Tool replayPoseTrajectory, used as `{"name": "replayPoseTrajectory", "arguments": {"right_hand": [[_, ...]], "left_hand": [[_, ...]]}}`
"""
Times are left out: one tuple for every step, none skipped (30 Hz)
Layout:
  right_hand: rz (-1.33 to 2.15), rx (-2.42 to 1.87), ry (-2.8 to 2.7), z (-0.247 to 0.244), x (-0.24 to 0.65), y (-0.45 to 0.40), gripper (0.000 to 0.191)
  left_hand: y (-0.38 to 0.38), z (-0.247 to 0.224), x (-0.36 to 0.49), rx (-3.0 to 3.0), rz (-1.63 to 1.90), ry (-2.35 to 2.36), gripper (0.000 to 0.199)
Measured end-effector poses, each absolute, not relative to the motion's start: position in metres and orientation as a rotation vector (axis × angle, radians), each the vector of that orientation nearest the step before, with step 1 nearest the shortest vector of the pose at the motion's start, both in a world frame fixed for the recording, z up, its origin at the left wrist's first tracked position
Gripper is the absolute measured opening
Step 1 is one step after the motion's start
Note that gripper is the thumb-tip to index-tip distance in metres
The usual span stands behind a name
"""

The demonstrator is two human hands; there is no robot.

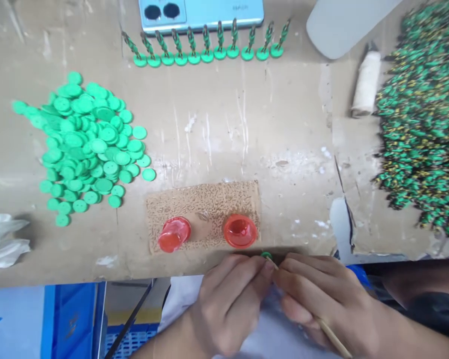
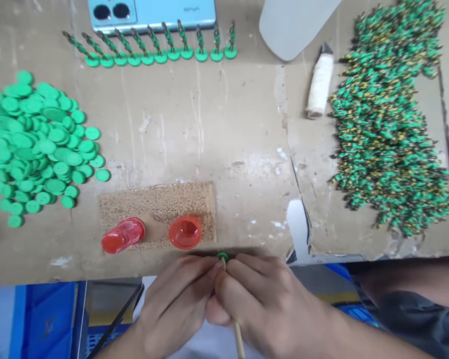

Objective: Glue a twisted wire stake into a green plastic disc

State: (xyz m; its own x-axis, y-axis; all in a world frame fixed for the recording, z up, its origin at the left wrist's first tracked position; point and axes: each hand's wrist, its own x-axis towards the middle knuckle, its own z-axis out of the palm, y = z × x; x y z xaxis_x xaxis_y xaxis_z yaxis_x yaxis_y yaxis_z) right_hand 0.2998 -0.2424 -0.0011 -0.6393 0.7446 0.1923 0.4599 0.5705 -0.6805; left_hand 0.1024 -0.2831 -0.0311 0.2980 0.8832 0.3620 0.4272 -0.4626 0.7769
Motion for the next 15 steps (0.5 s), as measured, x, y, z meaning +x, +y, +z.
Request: {"name": "replayPoseTrajectory", "arguments": {"right_hand": [[0.828, -0.958, -2.318, -0.003, 0.300, -0.242, 0.037], [0.835, -0.947, -2.290, -0.004, 0.302, -0.243, 0.037], [0.834, -0.943, -2.248, -0.005, 0.304, -0.244, 0.037], [0.834, -0.965, -2.198, -0.005, 0.307, -0.245, 0.038], [0.837, -1.002, -2.156, -0.005, 0.310, -0.248, 0.039], [0.831, -1.045, -2.112, -0.004, 0.314, -0.251, 0.039], [0.818, -1.095, -2.061, -0.004, 0.317, -0.255, 0.039], [0.807, -1.126, -2.015, -0.004, 0.320, -0.259, 0.041], [0.799, -1.149, -1.969, -0.004, 0.322, -0.263, 0.042], [0.801, -1.161, -1.940, -0.004, 0.323, -0.266, 0.043], [0.798, -1.170, -1.919, -0.004, 0.322, -0.268, 0.045], [0.803, -1.191, -1.910, -0.004, 0.321, -0.270, 0.047], [0.806, -1.215, -1.913, -0.004, 0.319, -0.271, 0.048], [0.794, -1.234, -1.910, -0.004, 0.317, -0.271, 0.049], [0.765, -1.248, -1.896, -0.003, 0.315, -0.271, 0.048]], "left_hand": [[-0.284, -0.033, 0.105, 1.997, 1.123, 1.184, 0.020], [-0.285, -0.036, 0.108, 1.987, 1.150, 1.194, 0.020], [-0.287, -0.039, 0.110, 1.976, 1.173, 1.208, 0.020], [-0.288, -0.041, 0.113, 1.967, 1.180, 1.225, 0.020], [-0.290, -0.043, 0.115, 1.964, 1.193, 1.242, 0.020], [-0.291, -0.045, 0.116, 1.968, 1.196, 1.256, 0.019], [-0.291, -0.045, 0.116, 1.971, 1.201, 1.266, 0.019], [-0.292, -0.045, 0.116, 1.974, 1.207, 1.272, 0.019], [-0.291, -0.044, 0.116, 1.978, 1.208, 1.272, 0.019], [-0.291, -0.043, 0.115, 1.984, 1.206, 1.266, 0.018], [-0.290, -0.042, 0.115, 1.988, 1.203, 1.263, 0.018], [-0.289, -0.041, 0.114, 1.993, 1.193, 1.263, 0.017], [-0.288, -0.040, 0.113, 2.002, 1.186, 1.267, 0.017], [-0.286, -0.039, 0.113, 2.012, 1.177, 1.272, 0.016], [-0.285, -0.038, 0.113, 2.021, 1.172, 1.278, 0.015]]}}
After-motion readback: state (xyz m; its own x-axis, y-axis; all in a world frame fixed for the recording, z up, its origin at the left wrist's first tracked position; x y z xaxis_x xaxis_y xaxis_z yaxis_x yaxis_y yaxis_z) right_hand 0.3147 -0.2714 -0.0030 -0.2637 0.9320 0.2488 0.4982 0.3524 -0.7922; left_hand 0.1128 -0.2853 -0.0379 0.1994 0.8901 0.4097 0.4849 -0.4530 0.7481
